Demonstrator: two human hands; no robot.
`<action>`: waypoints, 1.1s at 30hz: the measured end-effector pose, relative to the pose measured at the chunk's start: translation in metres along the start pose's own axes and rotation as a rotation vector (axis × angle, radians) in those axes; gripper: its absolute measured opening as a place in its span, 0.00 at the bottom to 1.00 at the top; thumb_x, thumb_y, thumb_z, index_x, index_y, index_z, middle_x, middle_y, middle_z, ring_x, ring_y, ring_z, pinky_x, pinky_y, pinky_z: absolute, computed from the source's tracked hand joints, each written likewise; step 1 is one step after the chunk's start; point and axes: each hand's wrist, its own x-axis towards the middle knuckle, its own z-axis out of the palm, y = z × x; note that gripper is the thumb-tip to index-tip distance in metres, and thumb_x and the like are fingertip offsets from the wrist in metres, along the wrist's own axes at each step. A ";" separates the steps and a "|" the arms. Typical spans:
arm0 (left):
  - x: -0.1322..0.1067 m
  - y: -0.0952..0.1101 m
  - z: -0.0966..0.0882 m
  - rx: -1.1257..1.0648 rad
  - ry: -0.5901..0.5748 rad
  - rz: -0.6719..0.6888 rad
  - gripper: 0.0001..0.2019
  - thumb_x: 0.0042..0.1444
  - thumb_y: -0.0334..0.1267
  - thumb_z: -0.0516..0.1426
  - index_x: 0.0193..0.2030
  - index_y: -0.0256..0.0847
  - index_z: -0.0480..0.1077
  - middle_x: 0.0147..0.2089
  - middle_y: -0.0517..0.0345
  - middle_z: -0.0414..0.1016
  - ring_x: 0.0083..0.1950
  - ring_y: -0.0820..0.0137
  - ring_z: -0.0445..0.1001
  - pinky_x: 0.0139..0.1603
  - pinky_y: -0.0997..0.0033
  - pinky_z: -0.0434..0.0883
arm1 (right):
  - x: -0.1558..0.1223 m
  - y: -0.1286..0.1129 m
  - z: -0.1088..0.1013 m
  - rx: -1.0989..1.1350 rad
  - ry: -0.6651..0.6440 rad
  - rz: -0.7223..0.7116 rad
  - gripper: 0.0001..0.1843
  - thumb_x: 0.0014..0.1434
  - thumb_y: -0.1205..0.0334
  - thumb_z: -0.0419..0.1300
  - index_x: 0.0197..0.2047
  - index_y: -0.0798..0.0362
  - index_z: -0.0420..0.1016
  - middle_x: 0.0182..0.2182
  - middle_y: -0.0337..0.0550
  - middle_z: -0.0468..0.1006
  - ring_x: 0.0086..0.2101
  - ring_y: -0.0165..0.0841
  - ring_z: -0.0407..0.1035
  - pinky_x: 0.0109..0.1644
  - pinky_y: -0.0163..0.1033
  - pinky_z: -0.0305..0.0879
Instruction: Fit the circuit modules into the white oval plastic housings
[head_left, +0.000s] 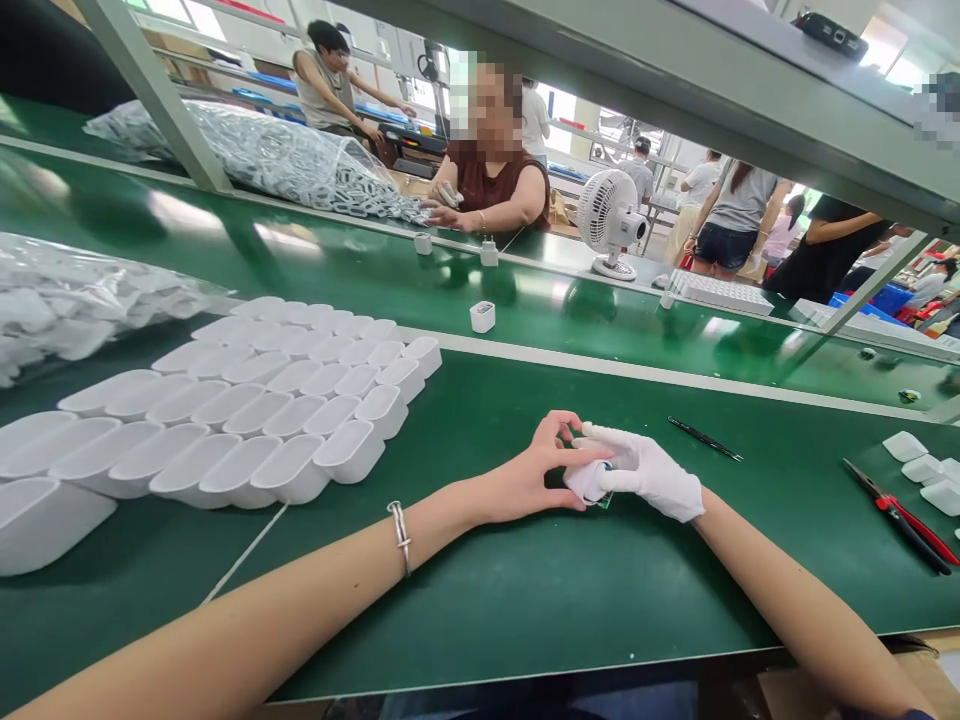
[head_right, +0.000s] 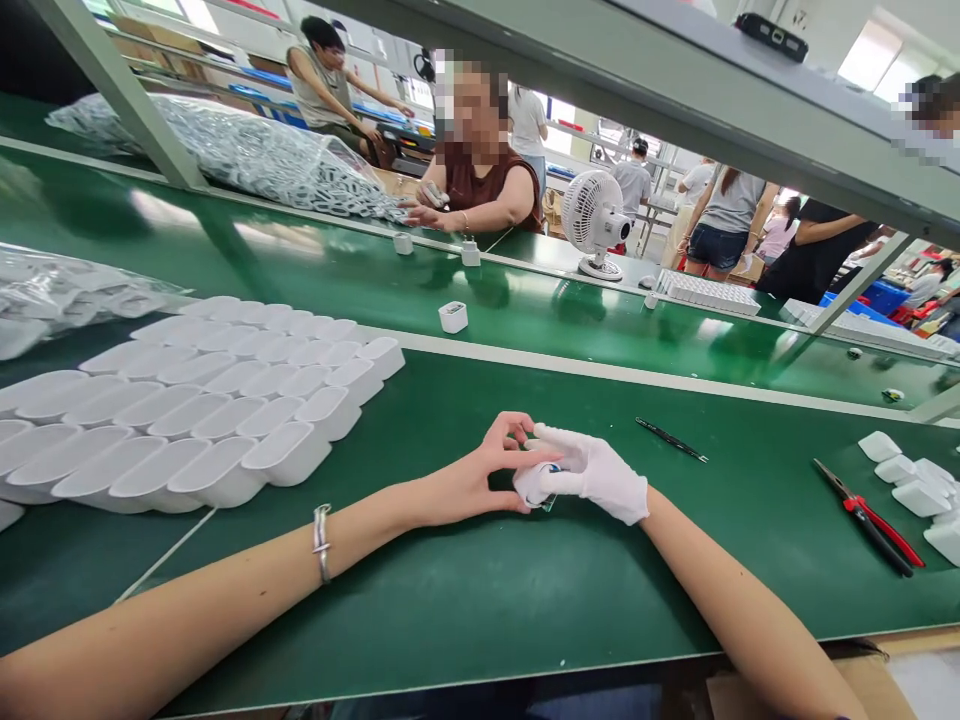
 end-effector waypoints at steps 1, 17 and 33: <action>0.000 -0.001 0.002 0.007 0.031 -0.024 0.26 0.48 0.34 0.63 0.54 0.58 0.68 0.55 0.55 0.53 0.57 0.59 0.58 0.64 0.51 0.56 | 0.000 -0.001 -0.001 0.025 -0.006 0.030 0.35 0.45 0.58 0.69 0.57 0.51 0.67 0.45 0.47 0.76 0.42 0.37 0.71 0.48 0.48 0.68; -0.001 0.001 0.014 -0.195 0.108 -0.195 0.49 0.48 0.50 0.62 0.69 0.53 0.34 0.70 0.50 0.39 0.67 0.51 0.44 0.65 0.48 0.47 | -0.002 -0.004 0.011 -0.181 -0.093 0.018 0.39 0.53 0.54 0.63 0.65 0.46 0.54 0.45 0.44 0.73 0.40 0.32 0.67 0.46 0.41 0.65; 0.008 -0.003 0.018 -0.501 0.287 -0.247 0.44 0.36 0.38 0.69 0.62 0.35 0.57 0.53 0.44 0.70 0.52 0.56 0.70 0.58 0.52 0.63 | 0.013 0.022 0.007 0.177 0.165 -0.097 0.41 0.35 0.60 0.74 0.52 0.48 0.64 0.49 0.45 0.69 0.41 0.35 0.71 0.50 0.46 0.67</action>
